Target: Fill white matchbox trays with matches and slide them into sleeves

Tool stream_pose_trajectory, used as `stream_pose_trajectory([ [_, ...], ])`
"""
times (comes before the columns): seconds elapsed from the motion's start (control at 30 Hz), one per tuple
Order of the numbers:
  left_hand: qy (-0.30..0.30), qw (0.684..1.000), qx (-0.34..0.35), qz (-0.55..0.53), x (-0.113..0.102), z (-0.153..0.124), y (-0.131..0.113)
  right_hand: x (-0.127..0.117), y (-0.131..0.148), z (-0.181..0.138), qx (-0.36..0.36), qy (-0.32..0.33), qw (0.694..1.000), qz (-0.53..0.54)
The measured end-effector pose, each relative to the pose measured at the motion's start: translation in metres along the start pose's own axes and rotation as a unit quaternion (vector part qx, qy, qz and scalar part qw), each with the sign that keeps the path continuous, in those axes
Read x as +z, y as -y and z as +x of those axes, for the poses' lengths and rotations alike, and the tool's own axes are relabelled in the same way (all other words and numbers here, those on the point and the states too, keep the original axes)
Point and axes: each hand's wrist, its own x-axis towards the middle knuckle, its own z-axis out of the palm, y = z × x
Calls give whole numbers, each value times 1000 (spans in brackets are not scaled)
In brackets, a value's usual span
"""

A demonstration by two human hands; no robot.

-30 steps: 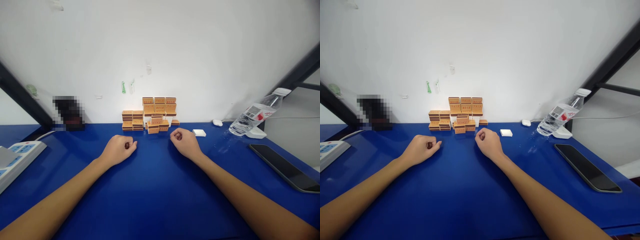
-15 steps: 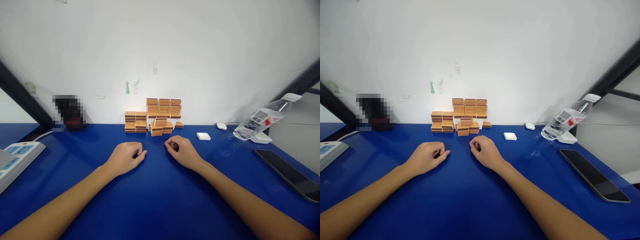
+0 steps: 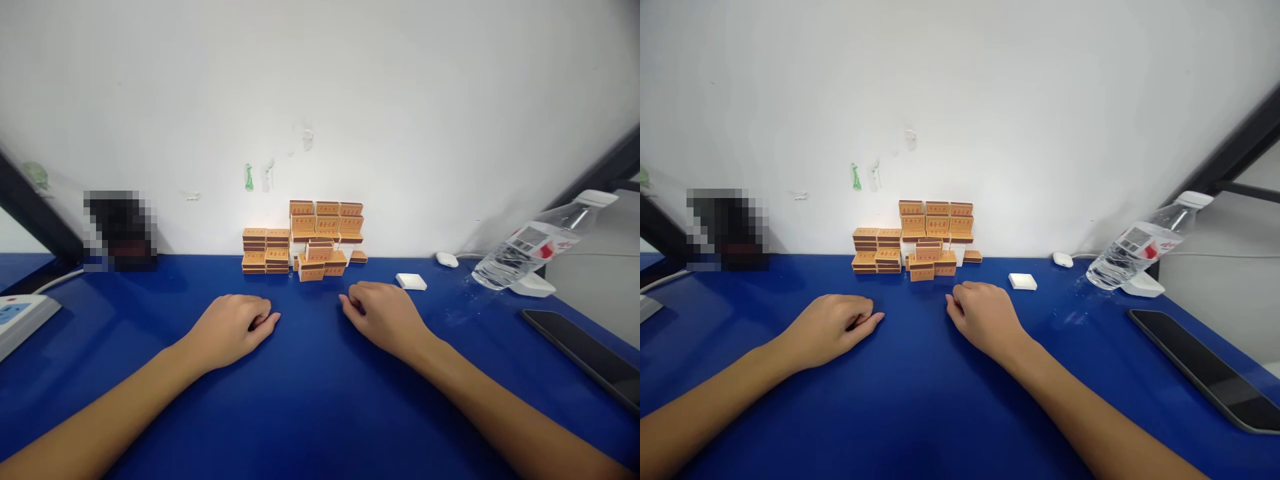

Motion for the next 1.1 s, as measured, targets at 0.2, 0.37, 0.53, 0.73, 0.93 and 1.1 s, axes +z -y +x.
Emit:
stream_pose_trajectory([
  [0.2,5,1000,-8,0,0,-1,0,1,5,-1,12,36,999,-3],
  [0.37,0,1000,-7,-2,1,-1,0,1,4,0,16,34,999,4],
  [0.53,0,1000,-5,-4,1,-1,0,0,7,-1,9,40,999,10],
  [0.73,9,1000,-14,3,1,-1,0,1,8,-1,11,49,999,11],
  [0.93,6,1000,-10,1,1,-2,-1,1,8,-1,13,53,998,12],
  [1.1,6,1000,-13,-4,1,-1,-1,2,8,-2,8,52,999,10],
])
